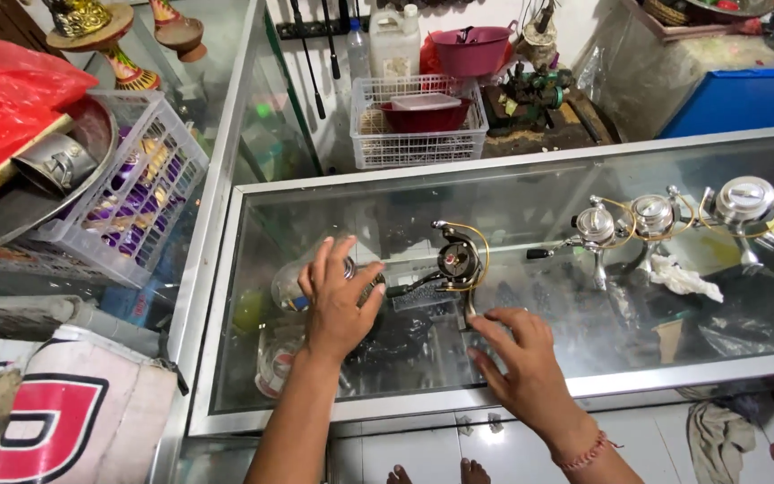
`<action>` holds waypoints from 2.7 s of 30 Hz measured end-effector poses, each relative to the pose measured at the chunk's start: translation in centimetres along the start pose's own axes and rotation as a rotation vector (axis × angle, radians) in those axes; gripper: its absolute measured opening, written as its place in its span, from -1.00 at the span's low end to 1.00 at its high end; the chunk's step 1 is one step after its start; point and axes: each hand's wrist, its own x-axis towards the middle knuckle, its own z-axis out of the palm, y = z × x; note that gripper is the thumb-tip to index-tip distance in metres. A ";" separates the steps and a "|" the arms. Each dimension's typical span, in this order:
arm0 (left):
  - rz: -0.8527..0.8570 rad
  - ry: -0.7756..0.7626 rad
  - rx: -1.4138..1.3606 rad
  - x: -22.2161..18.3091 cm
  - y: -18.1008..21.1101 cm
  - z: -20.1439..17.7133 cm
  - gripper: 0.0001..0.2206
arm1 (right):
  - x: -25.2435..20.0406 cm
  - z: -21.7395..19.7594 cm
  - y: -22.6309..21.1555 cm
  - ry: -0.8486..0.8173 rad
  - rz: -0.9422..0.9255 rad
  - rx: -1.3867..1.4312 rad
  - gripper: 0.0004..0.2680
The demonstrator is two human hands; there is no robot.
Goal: Disassembling, cleaning, and reassembling a spinning fishing reel on a glass display counter.
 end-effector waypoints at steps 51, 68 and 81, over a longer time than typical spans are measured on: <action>0.049 -0.255 -0.227 6.2 7.5 3.3 -0.72 | 0.4 0.8 3.8 -0.162 0.086 0.084 -0.78; -0.024 -0.306 -0.311 7.1 7.8 2.2 -0.83 | 1.2 0.3 3.1 -0.136 0.102 0.041 -0.83; -0.037 -0.247 -0.392 6.9 8.3 0.5 -0.83 | 0.8 0.6 3.6 -0.152 0.122 0.018 -0.83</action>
